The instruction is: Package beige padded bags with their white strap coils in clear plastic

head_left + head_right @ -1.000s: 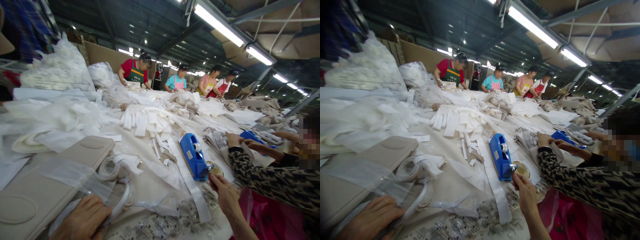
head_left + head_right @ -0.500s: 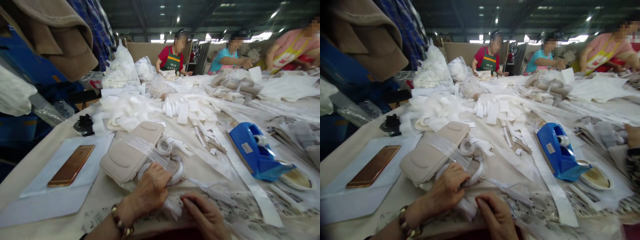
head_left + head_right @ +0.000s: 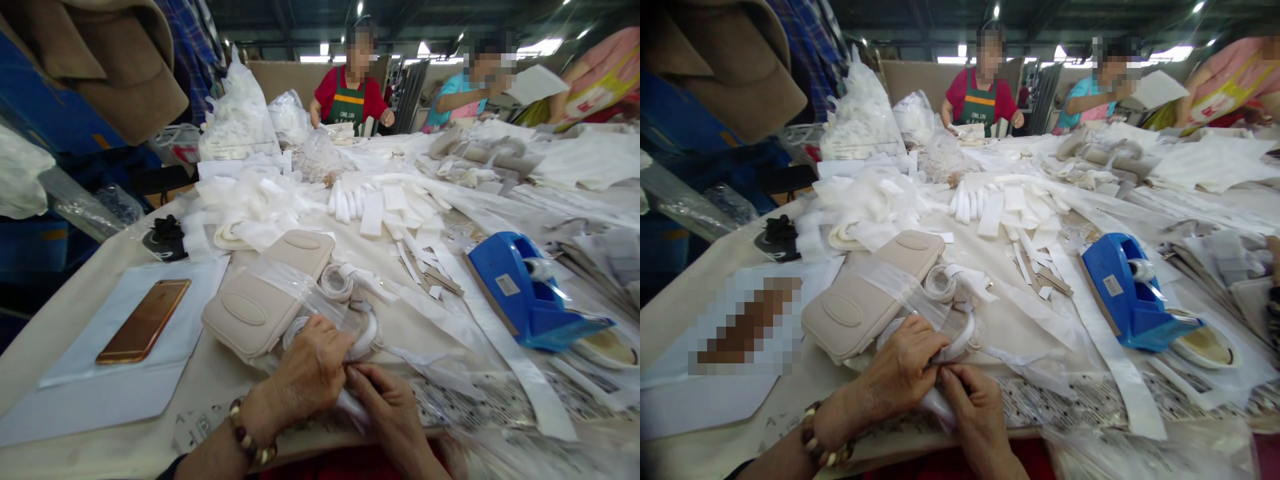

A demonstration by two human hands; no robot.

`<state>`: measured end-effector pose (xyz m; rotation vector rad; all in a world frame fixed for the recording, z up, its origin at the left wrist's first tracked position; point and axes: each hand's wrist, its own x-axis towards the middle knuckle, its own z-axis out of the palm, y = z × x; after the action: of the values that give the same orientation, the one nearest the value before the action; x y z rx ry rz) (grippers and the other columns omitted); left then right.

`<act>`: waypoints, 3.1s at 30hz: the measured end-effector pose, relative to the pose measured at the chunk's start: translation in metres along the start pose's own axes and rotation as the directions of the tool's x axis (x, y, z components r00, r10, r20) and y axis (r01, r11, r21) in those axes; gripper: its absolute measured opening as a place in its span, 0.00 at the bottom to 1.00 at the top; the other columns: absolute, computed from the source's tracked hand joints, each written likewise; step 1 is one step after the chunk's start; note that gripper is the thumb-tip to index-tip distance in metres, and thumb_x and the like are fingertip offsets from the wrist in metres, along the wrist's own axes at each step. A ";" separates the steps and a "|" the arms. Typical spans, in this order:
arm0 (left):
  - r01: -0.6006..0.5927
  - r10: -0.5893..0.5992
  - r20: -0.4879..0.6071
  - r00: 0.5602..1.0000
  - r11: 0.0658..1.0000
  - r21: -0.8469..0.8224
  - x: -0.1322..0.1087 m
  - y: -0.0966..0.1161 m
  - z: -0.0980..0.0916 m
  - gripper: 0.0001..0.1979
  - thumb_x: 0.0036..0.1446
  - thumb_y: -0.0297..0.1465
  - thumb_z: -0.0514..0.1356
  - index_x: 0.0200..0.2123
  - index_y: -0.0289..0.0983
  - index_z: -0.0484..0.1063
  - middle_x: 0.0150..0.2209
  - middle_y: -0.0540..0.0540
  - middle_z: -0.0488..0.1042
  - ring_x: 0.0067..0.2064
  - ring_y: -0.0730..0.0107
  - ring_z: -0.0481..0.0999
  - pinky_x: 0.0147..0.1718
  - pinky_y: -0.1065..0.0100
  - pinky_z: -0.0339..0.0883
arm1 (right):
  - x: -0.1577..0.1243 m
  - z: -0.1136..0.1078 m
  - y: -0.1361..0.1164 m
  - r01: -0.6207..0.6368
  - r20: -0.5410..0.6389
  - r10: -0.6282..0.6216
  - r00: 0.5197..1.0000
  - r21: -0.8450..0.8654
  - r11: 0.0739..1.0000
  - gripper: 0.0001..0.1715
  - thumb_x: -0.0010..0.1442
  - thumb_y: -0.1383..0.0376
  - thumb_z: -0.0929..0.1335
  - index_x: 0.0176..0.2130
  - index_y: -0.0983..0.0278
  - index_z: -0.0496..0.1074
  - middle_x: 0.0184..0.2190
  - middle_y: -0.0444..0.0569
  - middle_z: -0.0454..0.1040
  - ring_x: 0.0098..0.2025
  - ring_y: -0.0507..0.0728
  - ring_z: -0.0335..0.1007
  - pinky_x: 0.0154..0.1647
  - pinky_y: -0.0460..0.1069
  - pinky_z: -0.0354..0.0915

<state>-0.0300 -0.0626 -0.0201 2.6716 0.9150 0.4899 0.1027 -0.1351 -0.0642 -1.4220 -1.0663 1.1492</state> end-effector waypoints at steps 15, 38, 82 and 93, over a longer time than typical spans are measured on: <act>-0.013 0.012 0.015 1.000 0.998 0.054 0.000 -0.001 0.000 0.08 0.45 0.20 0.54 0.30 0.36 0.66 0.28 0.46 0.70 0.34 0.62 0.66 0.40 0.59 0.59 | 0.000 0.005 0.000 -0.043 -0.094 0.028 0.995 -0.164 0.986 0.22 0.53 0.51 0.65 0.26 0.65 0.78 0.23 0.49 0.77 0.26 0.56 0.70 0.27 0.46 0.62; -0.006 0.004 0.027 1.000 0.998 0.064 0.003 -0.002 -0.001 0.09 0.45 0.20 0.54 0.31 0.36 0.68 0.28 0.46 0.72 0.34 0.63 0.68 0.41 0.60 0.58 | 0.004 0.006 -0.003 -0.162 -0.101 0.161 0.982 -0.006 0.987 0.21 0.47 0.51 0.67 0.23 0.67 0.74 0.13 0.42 0.64 0.17 0.50 0.55 0.18 0.45 0.52; -0.050 0.050 -0.002 0.999 0.999 -0.020 -0.001 -0.004 -0.004 0.09 0.46 0.20 0.53 0.31 0.35 0.67 0.28 0.48 0.71 0.34 0.65 0.67 0.41 0.60 0.58 | 0.020 -0.001 0.000 -0.186 -0.186 0.198 0.962 0.080 0.979 0.11 0.40 0.59 0.69 0.21 0.64 0.68 0.12 0.42 0.68 0.14 0.51 0.60 0.15 0.45 0.56; -0.050 0.049 -0.021 0.999 0.998 -0.030 -0.004 -0.007 -0.002 0.08 0.46 0.20 0.53 0.30 0.37 0.65 0.28 0.49 0.70 0.34 0.66 0.67 0.42 0.61 0.58 | 0.011 -0.001 -0.011 -0.364 0.111 0.348 0.931 0.351 0.863 0.11 0.39 0.62 0.73 0.25 0.67 0.73 0.12 0.39 0.66 0.15 0.47 0.54 0.17 0.43 0.49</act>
<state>-0.0372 -0.0598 -0.0216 2.6723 0.8423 0.5386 0.1046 -0.1225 -0.0543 -1.3251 -0.5800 1.5614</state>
